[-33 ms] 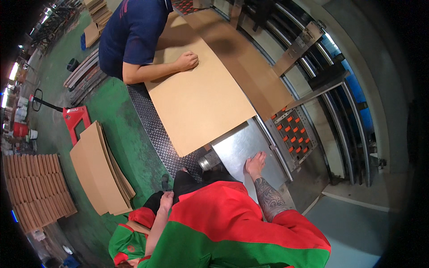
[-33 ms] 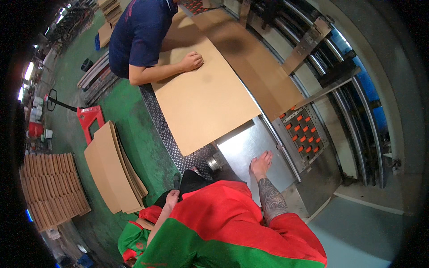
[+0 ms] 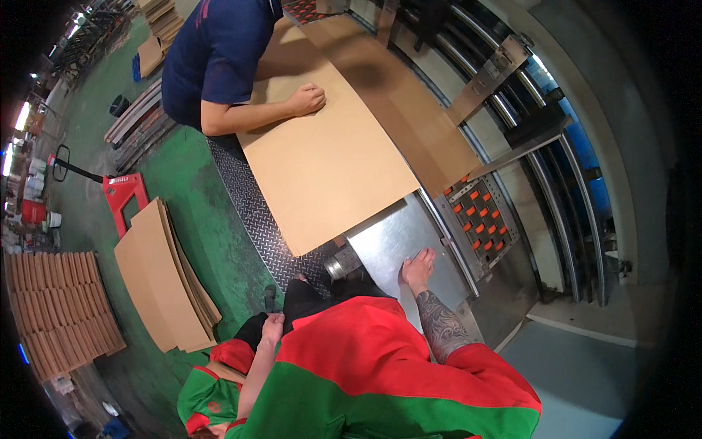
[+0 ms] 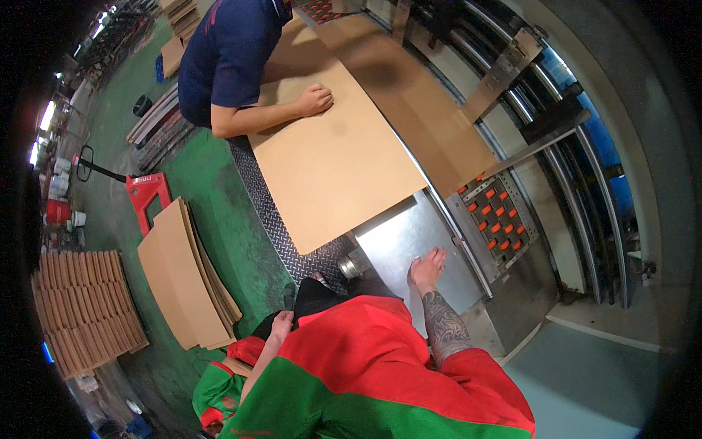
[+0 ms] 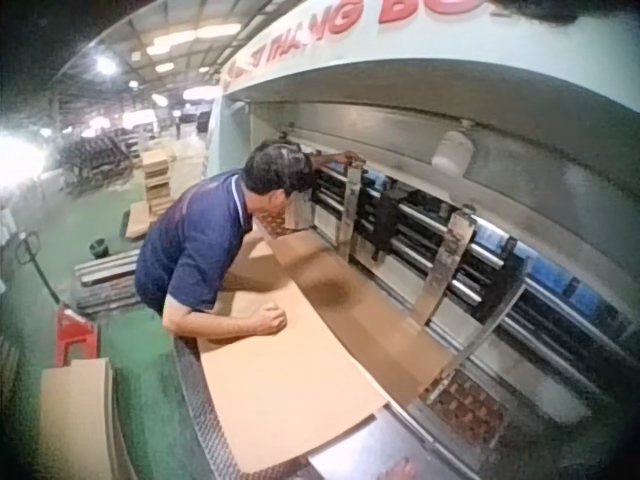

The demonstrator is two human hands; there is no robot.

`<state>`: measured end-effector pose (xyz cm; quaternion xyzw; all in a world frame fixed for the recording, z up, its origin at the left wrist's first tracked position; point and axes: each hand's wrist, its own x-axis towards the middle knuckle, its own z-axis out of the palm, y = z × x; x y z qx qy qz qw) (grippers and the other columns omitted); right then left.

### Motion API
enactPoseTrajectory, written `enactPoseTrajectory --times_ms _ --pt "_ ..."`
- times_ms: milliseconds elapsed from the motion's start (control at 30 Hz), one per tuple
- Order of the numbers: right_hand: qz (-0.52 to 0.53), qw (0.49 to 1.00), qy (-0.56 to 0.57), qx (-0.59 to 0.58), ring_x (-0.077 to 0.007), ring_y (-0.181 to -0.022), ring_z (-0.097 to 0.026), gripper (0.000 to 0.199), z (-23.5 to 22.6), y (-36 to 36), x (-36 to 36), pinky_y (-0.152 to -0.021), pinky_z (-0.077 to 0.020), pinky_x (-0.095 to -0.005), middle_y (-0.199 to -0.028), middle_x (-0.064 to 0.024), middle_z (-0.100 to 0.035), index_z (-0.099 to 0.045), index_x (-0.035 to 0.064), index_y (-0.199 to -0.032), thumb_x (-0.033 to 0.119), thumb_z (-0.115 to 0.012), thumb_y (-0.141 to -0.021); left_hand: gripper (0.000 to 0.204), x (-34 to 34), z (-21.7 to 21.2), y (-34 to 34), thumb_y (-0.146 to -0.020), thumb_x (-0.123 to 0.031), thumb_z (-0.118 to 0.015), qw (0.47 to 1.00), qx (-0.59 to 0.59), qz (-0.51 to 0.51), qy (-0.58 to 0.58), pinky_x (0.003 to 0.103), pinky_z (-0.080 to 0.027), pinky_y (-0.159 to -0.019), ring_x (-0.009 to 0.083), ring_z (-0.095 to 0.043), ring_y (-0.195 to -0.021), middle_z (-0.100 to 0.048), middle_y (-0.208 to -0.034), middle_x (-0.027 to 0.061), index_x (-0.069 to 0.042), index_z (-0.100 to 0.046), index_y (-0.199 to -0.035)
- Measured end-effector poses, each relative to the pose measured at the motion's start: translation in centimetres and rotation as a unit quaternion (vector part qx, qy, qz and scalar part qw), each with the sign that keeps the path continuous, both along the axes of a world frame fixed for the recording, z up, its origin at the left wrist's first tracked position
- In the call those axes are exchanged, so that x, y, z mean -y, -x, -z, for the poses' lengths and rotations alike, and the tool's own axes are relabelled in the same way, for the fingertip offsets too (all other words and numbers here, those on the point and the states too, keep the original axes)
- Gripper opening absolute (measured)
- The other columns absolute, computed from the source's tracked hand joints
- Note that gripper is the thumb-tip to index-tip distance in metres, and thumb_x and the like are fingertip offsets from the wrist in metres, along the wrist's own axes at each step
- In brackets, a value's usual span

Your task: The person repeatedly picks up flat cardboard sheets and feeds them into a processing machine with rollers. A coworker assists by placing additional sheets onto the machine. The person aligns and guides the sheets through the rollers, then removes processed sheets and stacks them nearby.

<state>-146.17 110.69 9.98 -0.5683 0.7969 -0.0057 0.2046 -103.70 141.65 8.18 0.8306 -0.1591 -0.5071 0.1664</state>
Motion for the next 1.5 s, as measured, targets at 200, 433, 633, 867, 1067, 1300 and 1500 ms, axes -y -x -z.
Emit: enactPoseTrajectory --times_ms 200,433,633,867,1067,1300,1500 --pt "-0.009 1.0 0.001 -0.008 -0.0399 -0.16 -0.012 0.082 0.3 0.2 0.0 -0.124 -0.0235 -0.0601 -0.17 -0.0221 -0.019 -0.028 -0.0047 -0.158 0.028 -0.064 -0.091 0.044 -0.8 0.7 -0.2 -0.102 -0.039 -0.062 1.0 0.001 0.001 0.006 0.038 -0.052 -0.1 0.0286 -0.071 -0.113 -0.076 -0.116 0.0166 -0.002 -0.072 -0.123" --pt "-0.029 1.0 0.01 -0.001 -0.0404 -0.159 -0.015 0.083 0.6 0.6 0.2 -0.123 -0.028 -0.0576 -0.168 -0.0215 -0.023 -0.03 -0.0038 -0.157 0.026 -0.069 -0.09 0.046 -2.3 1.8 -0.9 -0.099 -0.042 -0.064 1.0 0.003 -0.009 0.008 0.04 -0.052 -0.1 0.0303 -0.071 -0.111 -0.076 -0.114 0.0164 -0.003 -0.072 -0.122" --pt "-0.027 1.0 -0.012 -0.007 -0.0395 -0.157 -0.019 0.084 -0.8 0.1 0.0 -0.123 -0.0273 -0.0589 -0.168 -0.0201 -0.023 -0.028 -0.0013 -0.159 0.026 -0.069 -0.09 0.045 -4.2 1.8 -1.7 -0.099 -0.044 -0.065 1.0 0.018 -0.013 -0.01 0.041 -0.054 -0.096 0.0308 -0.073 -0.108 -0.077 -0.11 0.0163 -0.006 -0.074 -0.12" --pt "-0.042 0.997 -0.033 -0.052 -0.0382 -0.155 -0.024 0.085 -3.0 -5.7 -3.4 -0.122 -0.0266 -0.0608 -0.167 -0.0194 -0.027 -0.029 0.0025 -0.159 0.029 -0.069 -0.089 0.044 -8.2 2.8 -3.6 -0.097 -0.046 -0.064 0.999 0.027 -0.042 -0.013 0.043 -0.056 -0.091 0.033 -0.074 -0.104 -0.077 -0.103 0.018 -0.006 -0.077 -0.11" --pt "-0.203 0.975 -0.092 -0.006 -0.0407 -0.149 -0.035 0.073 -5.1 -12.7 -7.1 -0.119 -0.0333 -0.0578 -0.161 -0.0229 -0.036 -0.042 0.0012 -0.152 0.033 -0.066 -0.09 0.044 -10.5 3.7 -6.3 -0.098 -0.046 -0.061 0.998 -0.027 -0.054 -0.006 0.042 -0.055 -0.089 0.0299 -0.074 -0.099 -0.077 -0.099 0.0178 -0.005 -0.078 -0.102" --pt "-0.422 0.864 -0.262 0.079 -0.0429 -0.12 -0.065 0.055 -4.8 -19.1 -6.9 -0.104 -0.051 -0.0484 -0.126 -0.0246 -0.07 -0.069 0.0019 -0.126 0.046 -0.06 -0.095 0.043 -11.2 3.4 -10.5 -0.099 -0.043 -0.062 0.992 -0.059 -0.11 -0.014 0.04 -0.055 -0.087 0.0254 -0.073 -0.094 -0.078 -0.094 0.0113 -0.004 -0.077 -0.105" --pt "-0.445 0.857 -0.215 0.149 -0.0411 -0.125 -0.063 0.06 -5.4 -25.5 -6.8 -0.107 -0.0498 -0.0465 -0.131 -0.0245 -0.068 -0.065 0.0033 -0.135 0.051 -0.057 -0.099 0.054 -12.4 3.4 -12.9 -0.097 -0.05 -0.057 0.989 -0.059 -0.134 -0.033 0.044 -0.052 -0.101 0.0352 -0.07 -0.116 -0.076 -0.118 0.0191 -0.004 -0.074 -0.12"
